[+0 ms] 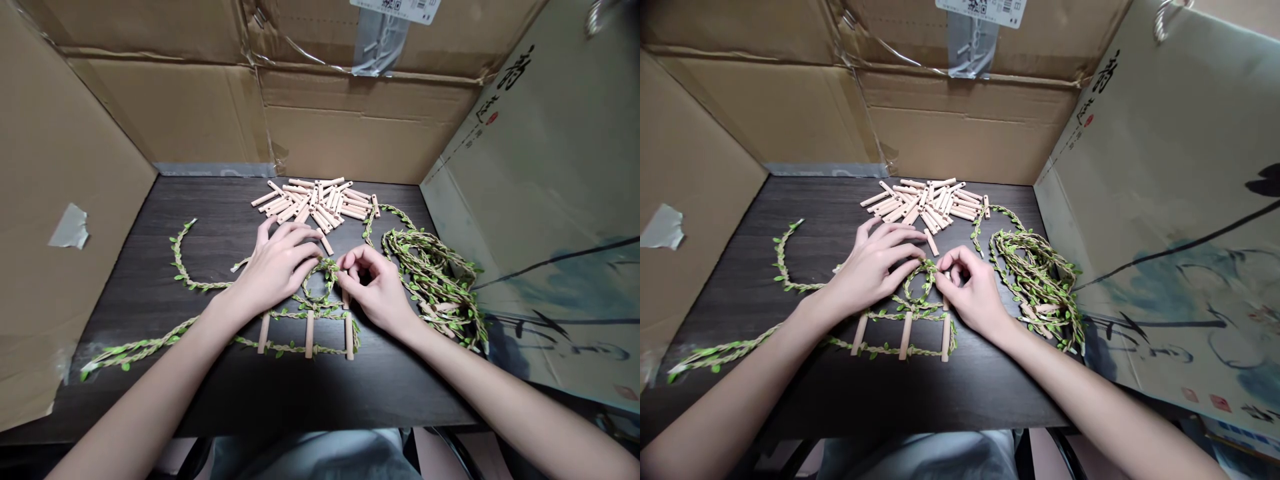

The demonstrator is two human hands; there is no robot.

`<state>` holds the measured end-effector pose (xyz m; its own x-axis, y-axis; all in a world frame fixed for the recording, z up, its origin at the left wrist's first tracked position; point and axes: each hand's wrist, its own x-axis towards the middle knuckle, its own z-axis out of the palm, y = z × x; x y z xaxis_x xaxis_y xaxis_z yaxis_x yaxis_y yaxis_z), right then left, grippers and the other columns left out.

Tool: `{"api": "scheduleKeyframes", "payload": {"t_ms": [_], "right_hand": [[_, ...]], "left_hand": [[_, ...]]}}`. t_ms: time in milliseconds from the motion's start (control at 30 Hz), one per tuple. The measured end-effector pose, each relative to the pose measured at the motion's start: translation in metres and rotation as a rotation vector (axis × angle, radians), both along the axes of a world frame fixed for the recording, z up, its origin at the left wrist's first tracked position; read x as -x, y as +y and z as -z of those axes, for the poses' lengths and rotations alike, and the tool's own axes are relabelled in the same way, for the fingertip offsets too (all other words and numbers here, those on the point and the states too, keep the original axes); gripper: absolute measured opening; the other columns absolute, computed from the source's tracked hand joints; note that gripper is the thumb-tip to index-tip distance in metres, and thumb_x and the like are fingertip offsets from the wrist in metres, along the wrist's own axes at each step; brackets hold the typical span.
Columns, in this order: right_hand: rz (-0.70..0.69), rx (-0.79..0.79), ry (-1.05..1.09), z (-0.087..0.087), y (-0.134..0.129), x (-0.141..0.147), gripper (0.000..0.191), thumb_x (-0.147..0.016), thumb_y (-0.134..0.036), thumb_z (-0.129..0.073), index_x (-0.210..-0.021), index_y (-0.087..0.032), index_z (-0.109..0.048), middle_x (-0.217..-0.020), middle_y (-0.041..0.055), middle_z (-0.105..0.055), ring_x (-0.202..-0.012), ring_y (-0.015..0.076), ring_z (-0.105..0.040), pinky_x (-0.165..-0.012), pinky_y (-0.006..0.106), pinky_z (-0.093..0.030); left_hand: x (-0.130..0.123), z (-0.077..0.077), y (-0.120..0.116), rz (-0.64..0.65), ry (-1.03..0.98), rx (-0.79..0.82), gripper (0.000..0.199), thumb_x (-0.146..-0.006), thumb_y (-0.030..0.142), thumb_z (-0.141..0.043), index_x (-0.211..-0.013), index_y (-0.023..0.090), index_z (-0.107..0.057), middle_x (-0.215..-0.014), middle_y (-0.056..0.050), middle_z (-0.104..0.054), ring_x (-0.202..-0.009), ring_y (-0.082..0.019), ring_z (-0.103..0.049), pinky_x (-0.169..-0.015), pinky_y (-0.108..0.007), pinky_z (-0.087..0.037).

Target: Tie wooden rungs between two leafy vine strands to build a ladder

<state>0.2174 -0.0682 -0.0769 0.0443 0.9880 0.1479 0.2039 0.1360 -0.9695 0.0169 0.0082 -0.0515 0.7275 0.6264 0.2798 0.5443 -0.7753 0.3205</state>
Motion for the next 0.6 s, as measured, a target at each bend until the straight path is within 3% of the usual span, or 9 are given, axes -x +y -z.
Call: {"api": "scheduleKeyframes", "payload": {"t_ms": [133,300,433,500,600], "right_hand": [[0.011,0.008,0.002,0.0016,-0.0002,0.0,0.012,-0.086,-0.02,-0.07,-0.086,-0.021,-0.058,-0.071,-0.0049,-0.055,-0.063,0.0112,-0.05,-0.065,0.027,-0.041],[0.014,0.015,0.008,0.0023,-0.0007,0.0,0.014,-0.086,-0.022,-0.071,-0.086,-0.021,-0.057,-0.076,-0.0039,-0.059,-0.061,0.0103,-0.047,-0.064,0.027,-0.04],[0.005,0.006,-0.003,0.0016,-0.0004,-0.0001,0.013,-0.086,-0.021,-0.07,-0.086,-0.021,-0.057,-0.075,-0.0043,-0.059,-0.061,0.0101,-0.047,-0.064,0.027,-0.039],[0.003,-0.001,-0.013,0.0015,-0.0002,-0.0005,0.013,-0.087,-0.021,-0.07,-0.087,-0.021,-0.058,-0.077,-0.0038,-0.06,-0.061,0.0098,-0.046,-0.065,0.028,-0.039],[0.007,0.002,-0.019,0.0018,0.0,-0.001,0.013,-0.087,-0.022,-0.071,-0.086,-0.021,-0.058,-0.075,-0.0041,-0.058,-0.062,0.0105,-0.046,-0.066,0.028,-0.04]], "left_hand": [[0.0053,0.0008,0.0058,-0.13,-0.019,-0.041,0.017,-0.102,0.025,-0.056,-0.098,0.023,-0.072,-0.122,-0.003,-0.074,-0.123,-0.027,-0.06,-0.119,-0.061,-0.022],[0.0065,0.0015,0.0082,-0.261,-0.023,-0.081,0.016,-0.098,0.023,-0.058,-0.102,0.021,-0.073,-0.122,-0.006,-0.074,-0.12,-0.03,-0.061,-0.116,-0.064,-0.026],[0.0005,0.001,0.0014,-0.031,-0.011,-0.049,0.033,-0.097,0.017,-0.055,-0.127,0.025,-0.068,-0.15,-0.006,-0.059,-0.143,-0.03,-0.047,-0.122,-0.064,-0.02],[-0.0012,0.0022,-0.0008,0.076,0.006,-0.027,0.029,-0.099,0.018,-0.053,-0.121,0.026,-0.071,-0.149,-0.004,-0.06,-0.145,-0.028,-0.045,-0.124,-0.063,-0.016],[0.0013,0.0052,0.0024,0.054,0.006,-0.037,0.023,-0.102,0.02,-0.052,-0.106,0.024,-0.074,-0.135,-0.003,-0.07,-0.138,-0.028,-0.053,-0.123,-0.063,-0.018]]}}
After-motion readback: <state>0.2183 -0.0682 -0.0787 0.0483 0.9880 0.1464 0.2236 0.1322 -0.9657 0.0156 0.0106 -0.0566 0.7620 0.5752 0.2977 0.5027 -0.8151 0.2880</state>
